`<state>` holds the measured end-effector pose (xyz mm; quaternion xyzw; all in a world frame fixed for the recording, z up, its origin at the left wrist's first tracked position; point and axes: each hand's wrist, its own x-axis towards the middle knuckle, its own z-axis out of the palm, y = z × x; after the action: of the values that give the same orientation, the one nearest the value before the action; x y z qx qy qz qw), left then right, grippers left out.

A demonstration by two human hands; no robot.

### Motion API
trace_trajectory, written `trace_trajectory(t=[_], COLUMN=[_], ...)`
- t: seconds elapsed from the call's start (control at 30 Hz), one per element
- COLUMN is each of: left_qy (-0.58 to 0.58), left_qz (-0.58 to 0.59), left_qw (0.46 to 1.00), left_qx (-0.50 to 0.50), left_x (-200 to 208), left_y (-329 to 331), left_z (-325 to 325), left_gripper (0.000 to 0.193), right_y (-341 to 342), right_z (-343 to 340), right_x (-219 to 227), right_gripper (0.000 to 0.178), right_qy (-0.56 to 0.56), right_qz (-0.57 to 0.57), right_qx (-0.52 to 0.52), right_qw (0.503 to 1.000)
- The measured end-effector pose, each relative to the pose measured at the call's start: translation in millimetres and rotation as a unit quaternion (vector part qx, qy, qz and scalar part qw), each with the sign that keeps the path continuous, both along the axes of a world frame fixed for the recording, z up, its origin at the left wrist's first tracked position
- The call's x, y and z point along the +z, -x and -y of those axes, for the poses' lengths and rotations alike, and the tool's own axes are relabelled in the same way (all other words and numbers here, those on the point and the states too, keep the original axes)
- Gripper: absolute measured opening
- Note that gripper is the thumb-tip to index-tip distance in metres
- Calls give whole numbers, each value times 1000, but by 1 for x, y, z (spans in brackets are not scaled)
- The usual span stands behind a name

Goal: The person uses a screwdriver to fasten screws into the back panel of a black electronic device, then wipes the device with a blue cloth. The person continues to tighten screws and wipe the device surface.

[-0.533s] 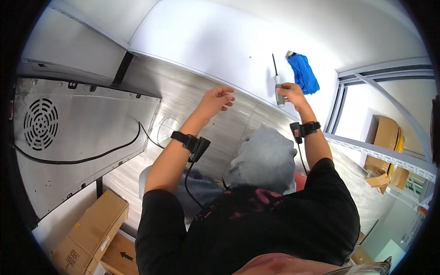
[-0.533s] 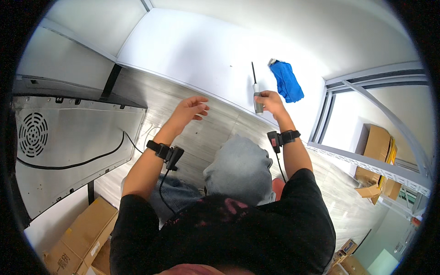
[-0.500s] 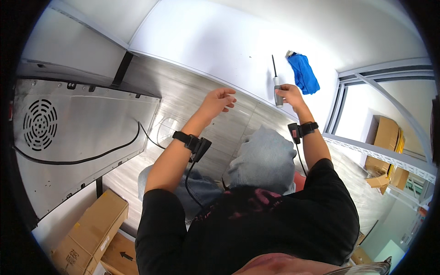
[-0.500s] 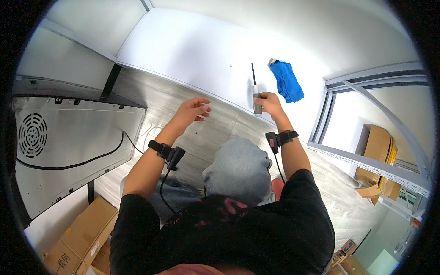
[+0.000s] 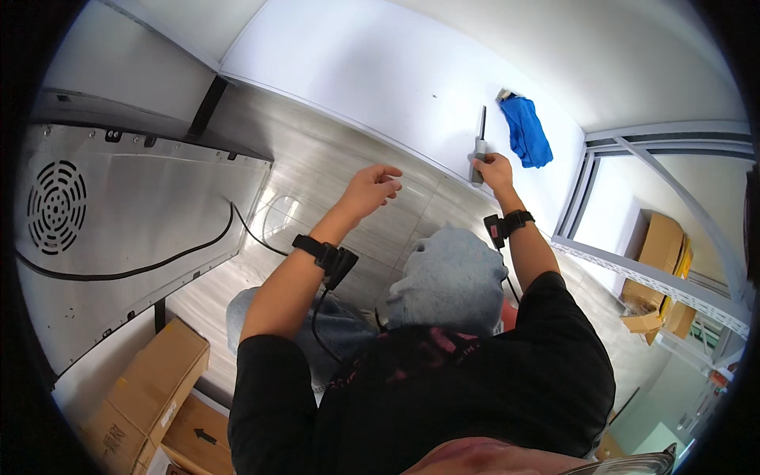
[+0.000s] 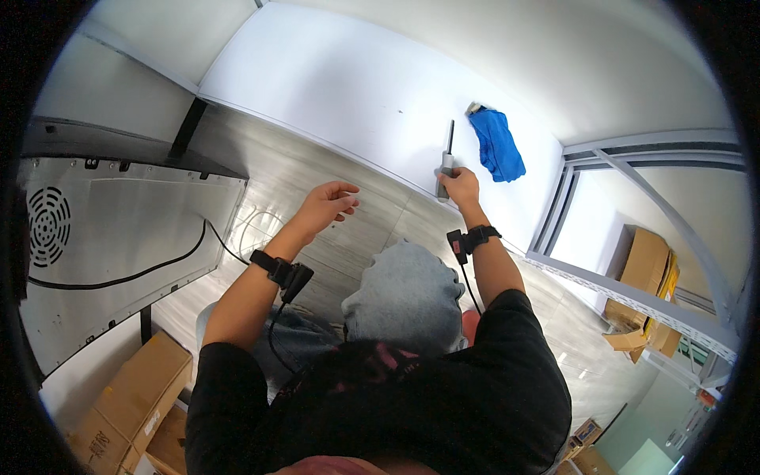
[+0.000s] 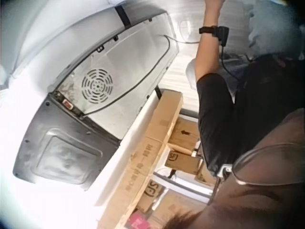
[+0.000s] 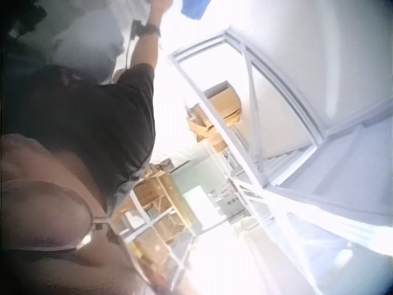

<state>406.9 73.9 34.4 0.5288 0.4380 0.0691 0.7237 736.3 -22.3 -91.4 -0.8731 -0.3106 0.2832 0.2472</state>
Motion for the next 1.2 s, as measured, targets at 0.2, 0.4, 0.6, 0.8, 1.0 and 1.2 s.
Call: trace_trajectory(t=[0.2, 0.4, 0.6, 0.8, 1.0, 1.2], left_qy=[-13, -2, 8, -25, -70, -165], left_qz=[1, 0, -15, -7, 55, 117], left_qw=[1000, 1000, 1000, 999, 995, 979], left_qx=[-19, -31, -15, 32, 39, 14], left_x=[2, 1, 3, 19, 29, 62], left_y=[-5, -15, -2, 15, 13, 21], left_z=[-10, -7, -7, -15, -28, -39], left_gripper=[28, 28, 28, 28, 29, 33], right_y=[13, -15, -86, -111, -139, -64], right_z=[-13, -15, -31, -43, -45, -80], right_x=[22, 33, 68, 55, 44, 162], right_gripper=[62, 48, 78, 93, 75, 69], right_qy=[12, -58, 1, 99, 36, -350], right_qz=[114, 187, 395, 261, 253, 161], right_qx=[8, 12, 70, 93, 47, 170], right_qw=[993, 981, 916, 956, 966, 907])
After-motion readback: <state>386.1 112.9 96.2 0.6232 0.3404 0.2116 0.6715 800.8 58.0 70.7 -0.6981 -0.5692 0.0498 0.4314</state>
